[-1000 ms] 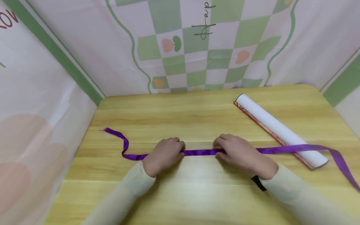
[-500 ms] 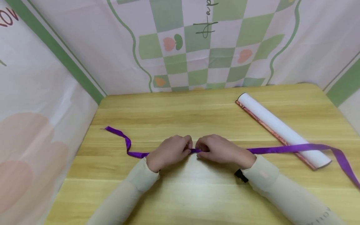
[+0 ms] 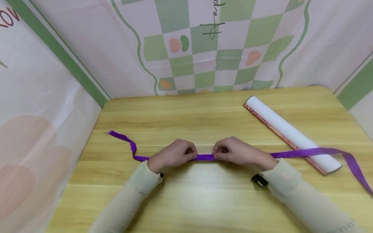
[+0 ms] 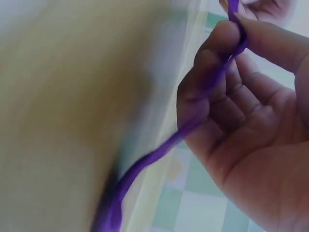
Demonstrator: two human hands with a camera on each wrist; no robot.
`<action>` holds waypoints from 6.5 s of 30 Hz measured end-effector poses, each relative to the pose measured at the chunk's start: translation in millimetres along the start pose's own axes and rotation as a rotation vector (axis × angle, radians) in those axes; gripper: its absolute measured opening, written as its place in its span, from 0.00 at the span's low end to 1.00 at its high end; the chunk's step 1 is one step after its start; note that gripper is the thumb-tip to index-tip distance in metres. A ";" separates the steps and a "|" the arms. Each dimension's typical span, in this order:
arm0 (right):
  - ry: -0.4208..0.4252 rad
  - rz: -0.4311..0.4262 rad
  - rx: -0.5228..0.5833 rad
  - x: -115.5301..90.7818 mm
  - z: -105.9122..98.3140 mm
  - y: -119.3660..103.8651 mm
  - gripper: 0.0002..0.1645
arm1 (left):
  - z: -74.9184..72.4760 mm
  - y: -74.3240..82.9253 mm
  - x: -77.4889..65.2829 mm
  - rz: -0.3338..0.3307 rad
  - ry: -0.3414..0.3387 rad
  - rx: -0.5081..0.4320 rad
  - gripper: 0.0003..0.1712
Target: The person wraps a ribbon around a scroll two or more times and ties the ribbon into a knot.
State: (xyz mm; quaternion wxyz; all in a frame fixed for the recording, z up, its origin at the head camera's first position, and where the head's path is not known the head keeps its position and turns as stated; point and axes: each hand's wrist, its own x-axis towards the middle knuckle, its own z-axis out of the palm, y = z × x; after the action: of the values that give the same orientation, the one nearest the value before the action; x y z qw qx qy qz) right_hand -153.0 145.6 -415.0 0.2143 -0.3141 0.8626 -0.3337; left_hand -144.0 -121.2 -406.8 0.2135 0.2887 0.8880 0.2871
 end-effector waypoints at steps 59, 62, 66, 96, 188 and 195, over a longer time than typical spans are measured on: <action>0.103 0.549 -0.536 -96.4 -110.7 88.5 0.14 | -17.1 -32.1 -58.9 -0.188 0.025 0.035 0.05; 0.096 0.540 -0.543 -93.3 -110.4 89.4 0.14 | -17.4 -31.6 -58.9 -0.184 0.019 0.037 0.05; 0.089 0.542 -0.562 -90.1 -111.5 91.8 0.15 | -18.7 -32.1 -58.3 -0.178 0.019 0.036 0.05; 0.144 0.627 -0.471 -90.7 -149.2 95.5 0.32 | -22.0 -32.9 -31.6 -0.188 -0.003 0.119 0.06; 0.128 0.426 0.118 17.1 10.0 -32.1 0.48 | -14.3 -10.7 13.3 -0.081 0.005 0.204 0.10; 0.112 0.434 0.033 27.9 11.3 -39.8 0.49 | -12.6 -7.1 16.4 -0.075 0.016 0.229 0.08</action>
State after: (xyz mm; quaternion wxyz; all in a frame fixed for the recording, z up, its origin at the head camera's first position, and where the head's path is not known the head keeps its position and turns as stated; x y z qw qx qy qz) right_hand -150.5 98.4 -398.9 0.2377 -0.0985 0.9149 -0.3110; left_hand -165.9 -120.4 -405.4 0.1828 0.2754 0.9269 0.1778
